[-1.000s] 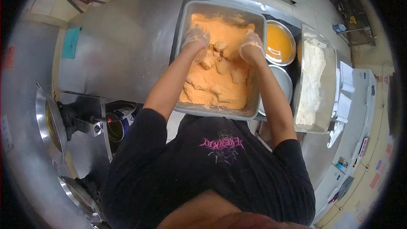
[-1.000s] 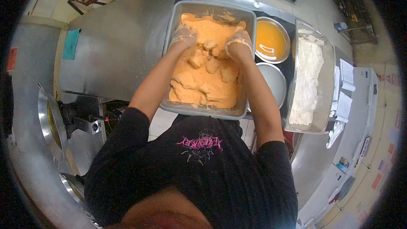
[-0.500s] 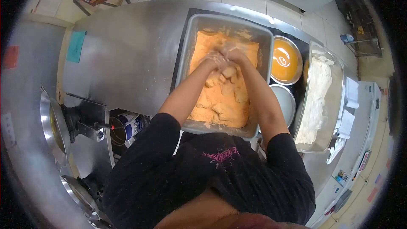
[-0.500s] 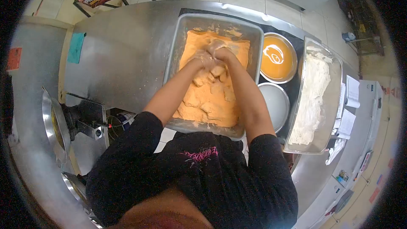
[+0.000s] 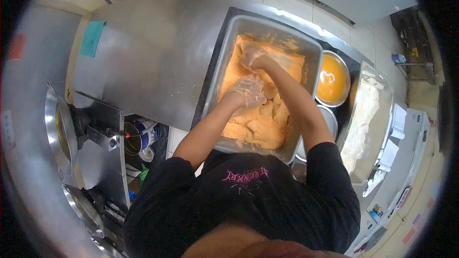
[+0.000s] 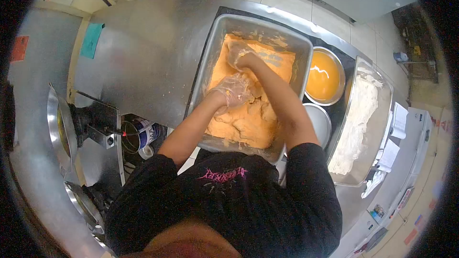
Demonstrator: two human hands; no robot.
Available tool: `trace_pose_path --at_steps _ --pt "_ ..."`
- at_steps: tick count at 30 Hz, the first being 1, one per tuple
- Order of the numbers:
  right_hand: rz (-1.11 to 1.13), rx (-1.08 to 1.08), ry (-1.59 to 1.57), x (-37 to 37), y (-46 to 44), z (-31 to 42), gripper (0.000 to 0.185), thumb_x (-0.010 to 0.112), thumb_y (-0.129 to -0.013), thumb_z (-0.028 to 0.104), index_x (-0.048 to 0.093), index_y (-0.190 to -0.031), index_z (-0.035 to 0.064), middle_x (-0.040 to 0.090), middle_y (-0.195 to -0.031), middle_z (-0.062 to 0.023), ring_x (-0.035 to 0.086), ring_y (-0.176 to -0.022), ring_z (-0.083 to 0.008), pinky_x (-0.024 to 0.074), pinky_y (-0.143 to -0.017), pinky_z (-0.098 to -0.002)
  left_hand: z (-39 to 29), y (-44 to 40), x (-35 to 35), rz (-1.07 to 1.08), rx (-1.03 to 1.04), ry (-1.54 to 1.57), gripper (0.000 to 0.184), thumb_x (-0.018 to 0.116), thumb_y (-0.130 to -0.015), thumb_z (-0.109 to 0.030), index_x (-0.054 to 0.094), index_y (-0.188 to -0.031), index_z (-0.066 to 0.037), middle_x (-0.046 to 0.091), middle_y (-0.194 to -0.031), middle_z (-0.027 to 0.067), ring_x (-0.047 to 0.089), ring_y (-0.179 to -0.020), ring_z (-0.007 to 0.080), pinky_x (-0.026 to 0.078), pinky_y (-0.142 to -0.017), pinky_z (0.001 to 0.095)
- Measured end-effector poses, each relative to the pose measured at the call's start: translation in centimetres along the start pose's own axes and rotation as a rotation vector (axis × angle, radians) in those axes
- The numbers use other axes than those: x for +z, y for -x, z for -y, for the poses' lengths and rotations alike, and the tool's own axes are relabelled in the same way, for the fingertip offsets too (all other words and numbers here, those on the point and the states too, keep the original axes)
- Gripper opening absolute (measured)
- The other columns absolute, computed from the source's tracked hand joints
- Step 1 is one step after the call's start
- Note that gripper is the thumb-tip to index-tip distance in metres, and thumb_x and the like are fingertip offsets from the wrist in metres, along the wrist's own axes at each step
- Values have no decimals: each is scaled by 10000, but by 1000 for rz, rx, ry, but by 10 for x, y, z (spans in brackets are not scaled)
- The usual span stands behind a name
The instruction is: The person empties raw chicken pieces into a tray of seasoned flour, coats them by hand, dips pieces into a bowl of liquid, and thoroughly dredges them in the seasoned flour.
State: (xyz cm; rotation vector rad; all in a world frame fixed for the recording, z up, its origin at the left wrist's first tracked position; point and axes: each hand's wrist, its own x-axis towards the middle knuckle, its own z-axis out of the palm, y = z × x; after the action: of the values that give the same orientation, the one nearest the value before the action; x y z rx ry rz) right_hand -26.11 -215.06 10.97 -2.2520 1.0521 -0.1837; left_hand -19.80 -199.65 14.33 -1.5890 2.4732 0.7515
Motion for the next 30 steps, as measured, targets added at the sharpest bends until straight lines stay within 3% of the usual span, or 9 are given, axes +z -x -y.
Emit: trace_pose_path --at_steps 2,5,9,13,15,23,26,27,30 --pt "485 -66 279 -10 -1 -12 356 551 -916 197 638 -1242 81 671 -1197 -231 613 -1132 -435 474 -1018 -482 -5 8 -7 -165 -51 212 313 582 -895 -266 746 -1008 -25 724 -1091 228 694 -1021 383 533 -924 485" --pt "-42 -24 54 -36 8 -1 401 518 -877 109 650 -1238 -3 669 -1236 -276 658 -1143 -415 520 -993 -465 -10 10 -37 28 -112 231 284 552 -919 -286 715 -1022 -77 719 -1054 175 675 -1017 370 521 -920 476" --pt "14 -22 210 14 -22 -13 382 520 -872 99 635 -1208 -43 678 -1194 -288 653 -1162 -394 514 -1010 -451 -9 9 -45 62 -93 207 268 556 -916 -287 698 -1001 -76 717 -1009 170 677 -971 369 533 -871 482" --pt "-73 -1 153 13 -6 2 328 517 -916 128 647 -1169 -36 683 -1178 -275 620 -1233 -358 473 -1058 -441 -11 24 -49 8 -146 223 296 551 -934 -304 720 -1037 -84 698 -1122 191 665 -1050 367 518 -941 461" --pt "437 -81 86 -24 9 14 355 564 -909 143 618 -1226 -9 678 -1179 -268 633 -1204 -361 486 -1029 -448 -6 33 -56 -69 -167 271 308 548 -942 -313 729 -1041 -84 687 -1165 200 658 -1080 371 510 -966 453" --pt "60 -98 -122 -4 1 -3 353 706 -826 183 662 -1129 6 680 -1172 -270 664 -1067 -426 521 -899 -459 3 28 -112 -91 -426 310 447 547 -939 -400 694 -1168 -46 656 -1214 253 621 -1158 396 492 -1014 456" --pt "471 11 278 -48 7 -8 385 615 -893 163 615 -1257 38 684 -1170 -256 663 -1105 -397 527 -919 -435 31 10 -99 -216 -385 242 480 544 -937 -443 698 -1137 -34 656 -1223 258 638 -1146 389 497 -993 470" --pt "321 3 256 -73 20 -6 366 581 -910 142 631 -1262 53 687 -1185 -244 671 -1105 -384 536 -917 -431 34 -2 -92 -331 -408 369 531 529 -950 -483 675 -1220 -49 614 -1322 251 602 -1225 380 472 -1042 465" --pt "178 30 247 -63 35 -56 373 542 -907 99 661 -1258 56 693 -1218 -220 686 -1096 -360 544 -905 -432 78 -74 -76 28 -518 574 716 480 -976 -612 492 -1521 -147 363 -1629 195 367 -1495 341 297 -1227 446"
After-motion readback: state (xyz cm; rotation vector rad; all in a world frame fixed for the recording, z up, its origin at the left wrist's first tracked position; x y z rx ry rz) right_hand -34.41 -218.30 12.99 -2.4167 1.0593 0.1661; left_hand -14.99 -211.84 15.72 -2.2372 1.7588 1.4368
